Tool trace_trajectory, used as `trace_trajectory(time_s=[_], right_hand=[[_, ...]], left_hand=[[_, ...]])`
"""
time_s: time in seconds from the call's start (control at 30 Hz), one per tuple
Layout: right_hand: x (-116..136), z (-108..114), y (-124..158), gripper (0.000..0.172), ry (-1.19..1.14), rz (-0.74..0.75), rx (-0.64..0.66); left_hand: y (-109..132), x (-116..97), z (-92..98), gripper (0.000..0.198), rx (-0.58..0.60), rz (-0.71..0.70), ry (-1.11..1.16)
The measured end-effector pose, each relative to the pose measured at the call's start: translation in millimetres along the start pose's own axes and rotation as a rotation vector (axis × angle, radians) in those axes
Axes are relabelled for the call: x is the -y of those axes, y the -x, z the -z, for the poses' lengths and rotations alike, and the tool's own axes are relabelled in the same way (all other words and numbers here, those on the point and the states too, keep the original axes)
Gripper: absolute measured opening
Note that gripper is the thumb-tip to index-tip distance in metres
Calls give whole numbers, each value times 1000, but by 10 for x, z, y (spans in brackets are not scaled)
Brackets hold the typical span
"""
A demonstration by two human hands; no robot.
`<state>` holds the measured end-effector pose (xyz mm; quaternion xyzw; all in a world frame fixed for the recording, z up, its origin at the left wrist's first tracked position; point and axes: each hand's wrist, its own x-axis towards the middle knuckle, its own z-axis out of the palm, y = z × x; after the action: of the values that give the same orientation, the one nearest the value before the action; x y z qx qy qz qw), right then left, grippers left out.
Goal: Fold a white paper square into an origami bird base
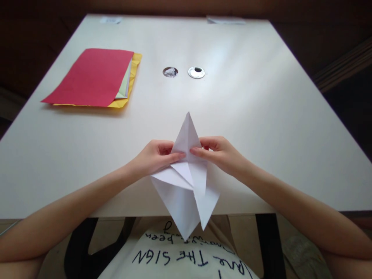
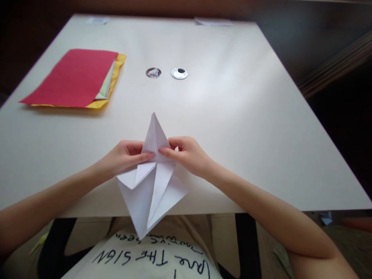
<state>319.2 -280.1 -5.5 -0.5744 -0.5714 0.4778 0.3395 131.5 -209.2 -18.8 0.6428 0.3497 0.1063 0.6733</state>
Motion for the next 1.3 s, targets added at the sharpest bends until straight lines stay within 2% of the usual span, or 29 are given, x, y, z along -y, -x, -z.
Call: trace_trajectory(time_s=[0.13, 0.3, 0.43, 0.5, 0.57, 0.67, 0.73, 0.83, 0.93, 1.13, 1.3], right_hand=[[0, -34, 52, 20, -89, -29, -31], [16, -94, 129, 23, 20, 7, -113], [3, -160, 157, 8, 63, 138, -249], [-24, -191, 167, 14, -24, 189, -312], [-44, -210, 182, 19, -69, 219, -318], [-37, -208, 219, 12, -10, 284, -297], [-11, -192, 246, 9, 25, 345, -327], [27, -159, 273, 13, 29, 430, -390], [42, -142, 273, 16, 9, 460, -420], [13, -178, 251, 16, 28, 442, -446], [-8, -209, 241, 15, 62, 417, -416]], left_hand=[[29, -21, -37, 28, 19, 111, 132], [63, -14, -78, 30, 11, 135, 153], [97, -23, -114, 27, 0, 139, 154], [112, -18, -130, 25, 1, 114, 144], [127, -10, -141, 24, 7, 69, 114], [155, -21, -145, 20, 7, -23, 17], [176, -50, -142, 18, -2, -69, -46], [199, -98, -139, 15, -20, -102, -86], [203, -111, -146, 15, -40, -110, -24], [187, -59, -183, 20, -13, 47, 258], [180, -29, -187, 21, -18, 144, 310]])
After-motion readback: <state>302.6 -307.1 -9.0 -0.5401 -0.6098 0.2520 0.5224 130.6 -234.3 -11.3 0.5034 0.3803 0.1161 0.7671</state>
